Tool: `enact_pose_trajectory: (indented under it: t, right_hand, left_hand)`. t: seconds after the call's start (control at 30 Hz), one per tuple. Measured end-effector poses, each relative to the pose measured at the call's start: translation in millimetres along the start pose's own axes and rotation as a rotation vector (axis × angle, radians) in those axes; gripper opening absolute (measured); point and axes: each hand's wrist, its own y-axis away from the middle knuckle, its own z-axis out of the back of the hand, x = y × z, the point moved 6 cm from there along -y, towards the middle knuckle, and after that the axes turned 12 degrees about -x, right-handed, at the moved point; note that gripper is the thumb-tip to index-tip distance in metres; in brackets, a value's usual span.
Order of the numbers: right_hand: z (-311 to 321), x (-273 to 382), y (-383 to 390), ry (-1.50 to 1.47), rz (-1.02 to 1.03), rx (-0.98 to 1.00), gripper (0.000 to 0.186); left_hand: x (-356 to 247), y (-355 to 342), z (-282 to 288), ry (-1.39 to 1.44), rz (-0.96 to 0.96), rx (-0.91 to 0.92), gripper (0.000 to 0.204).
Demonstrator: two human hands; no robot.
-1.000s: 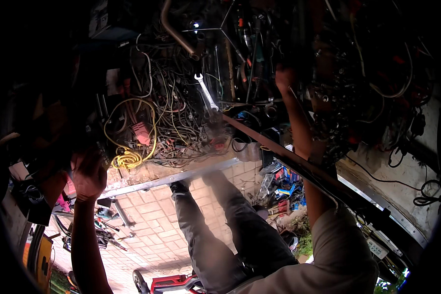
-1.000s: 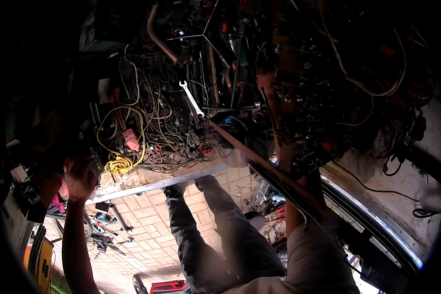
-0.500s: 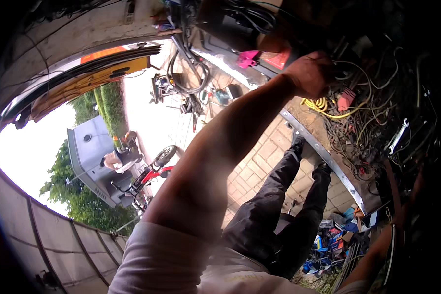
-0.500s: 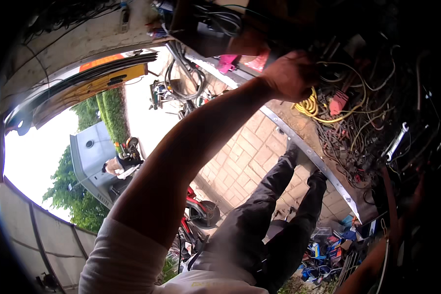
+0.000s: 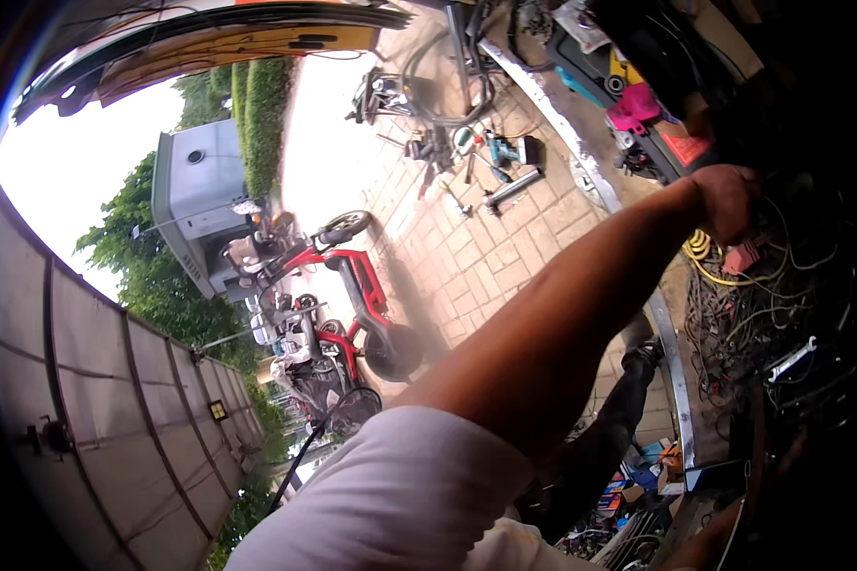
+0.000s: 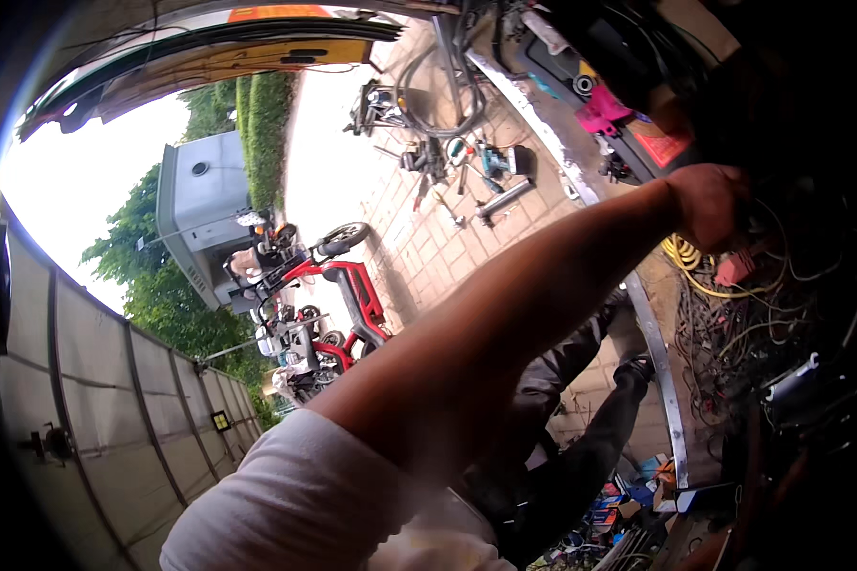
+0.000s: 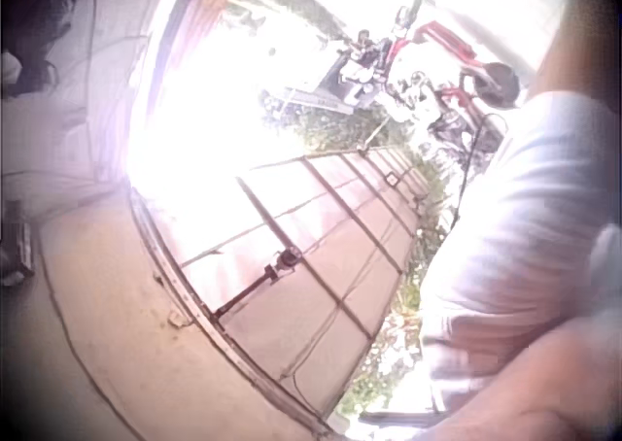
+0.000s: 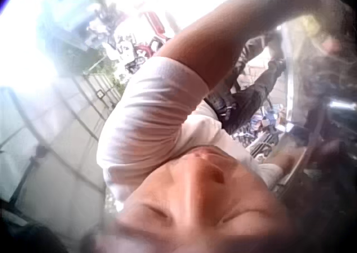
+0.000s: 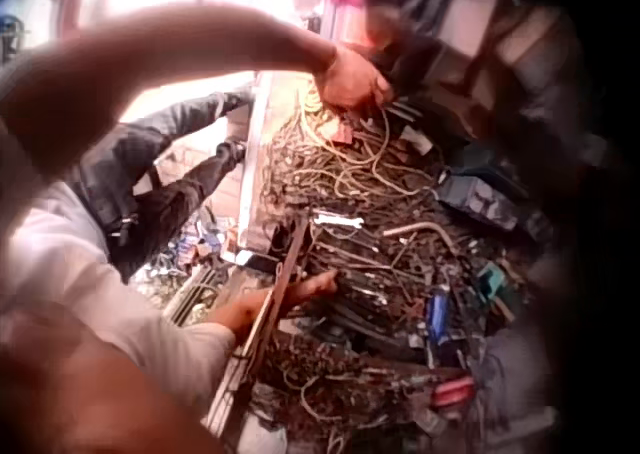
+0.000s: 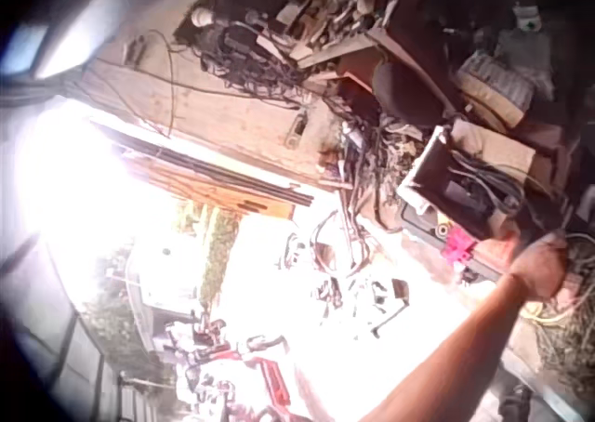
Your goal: The person removes the rear wheel of a red electric scooter. They use a wrench to loosen the axle nut, then a cordless impact wrench to remove the bolts securing the wheel. Finally, they detach the wheel from the scooter frame and set it aside.
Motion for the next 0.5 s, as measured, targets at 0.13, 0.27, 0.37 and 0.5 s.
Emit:
enact_pose_trajectory:
  t: [0.13, 0.27, 0.37, 0.5]
  right_hand:
    - [39.6, -71.6, 46.0, 0.222, -0.381, -0.067, 0.07]
    - [84.5, -56.1, 82.9, -0.137, 0.025, -0.612, 0.057]
    - [97.0, -46.2, 99.9, -0.325, -0.026, -0.562, 0.054]
    - [101.8, -49.2, 99.4, -0.406, -0.082, -0.551, 0.053]
  left_hand:
    - [-2.0, 2.1, 28.0, 0.174, 0.05, -0.134, 0.029]
    - [-12.4, -23.5, 42.4, 0.109, 0.005, -0.165, 0.019]
    - [-10.2, -21.5, 32.2, 0.134, 0.014, -0.065, 0.018]
    - [-3.4, -11.7, 20.6, 0.108, -0.026, -0.075, 0.022]
